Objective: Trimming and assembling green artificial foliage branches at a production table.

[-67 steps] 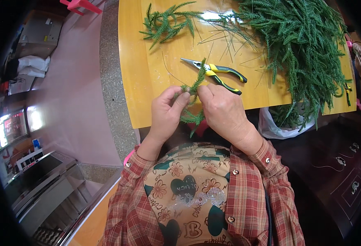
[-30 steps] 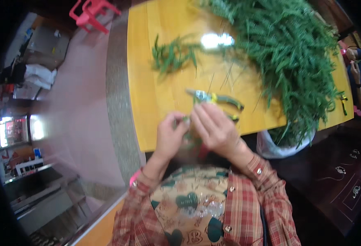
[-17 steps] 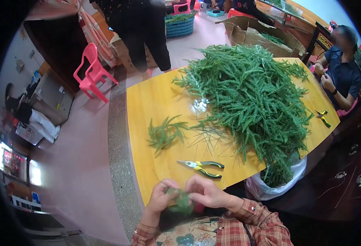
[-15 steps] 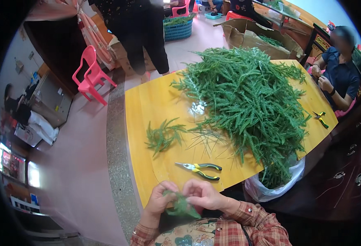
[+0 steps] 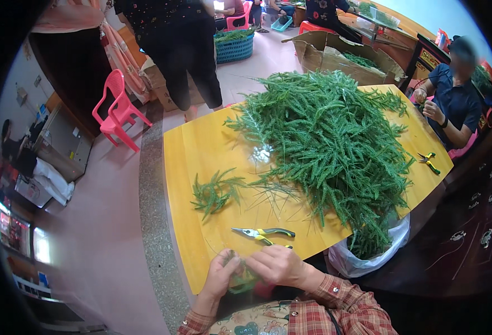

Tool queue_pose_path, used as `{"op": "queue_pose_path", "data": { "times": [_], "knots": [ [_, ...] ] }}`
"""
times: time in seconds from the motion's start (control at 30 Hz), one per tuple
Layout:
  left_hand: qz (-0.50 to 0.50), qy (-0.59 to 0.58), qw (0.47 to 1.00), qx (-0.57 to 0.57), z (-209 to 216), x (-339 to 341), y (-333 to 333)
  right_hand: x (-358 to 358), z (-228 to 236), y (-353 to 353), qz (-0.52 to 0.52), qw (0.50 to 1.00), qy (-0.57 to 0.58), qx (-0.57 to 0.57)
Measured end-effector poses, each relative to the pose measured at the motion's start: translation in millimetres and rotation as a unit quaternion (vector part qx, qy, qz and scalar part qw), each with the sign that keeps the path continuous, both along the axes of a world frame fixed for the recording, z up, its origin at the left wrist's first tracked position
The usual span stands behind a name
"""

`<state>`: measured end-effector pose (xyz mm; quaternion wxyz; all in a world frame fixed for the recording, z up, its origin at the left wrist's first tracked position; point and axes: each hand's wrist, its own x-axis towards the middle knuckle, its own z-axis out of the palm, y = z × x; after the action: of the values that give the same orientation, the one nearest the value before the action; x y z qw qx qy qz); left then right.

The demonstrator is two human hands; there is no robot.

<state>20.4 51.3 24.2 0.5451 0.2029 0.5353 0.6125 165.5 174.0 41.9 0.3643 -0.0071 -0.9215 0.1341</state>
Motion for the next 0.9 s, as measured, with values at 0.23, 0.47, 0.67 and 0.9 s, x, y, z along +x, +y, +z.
{"op": "queue_pose_path", "data": {
  "times": [0.23,0.47,0.67,0.9],
  "knots": [
    [-0.062,-0.082,0.992,-0.067,1.7,-4.6,-4.9,4.3,-0.4,3.8,0.012,0.996,0.001,0.093],
    [-0.114,0.026,0.993,-0.016,-4.5,2.8,-12.1,6.6,-7.6,-8.4,0.029,0.996,0.001,-0.079],
    [-0.121,0.666,0.713,0.181,25.3,5.2,-1.2,5.6,-35.0,-20.4,0.050,0.622,-0.065,-0.779],
    [-0.022,0.544,0.829,0.128,-2.2,7.7,8.6,-2.0,-19.5,-3.7,0.011,0.602,-0.085,-0.794]
  ]
}}
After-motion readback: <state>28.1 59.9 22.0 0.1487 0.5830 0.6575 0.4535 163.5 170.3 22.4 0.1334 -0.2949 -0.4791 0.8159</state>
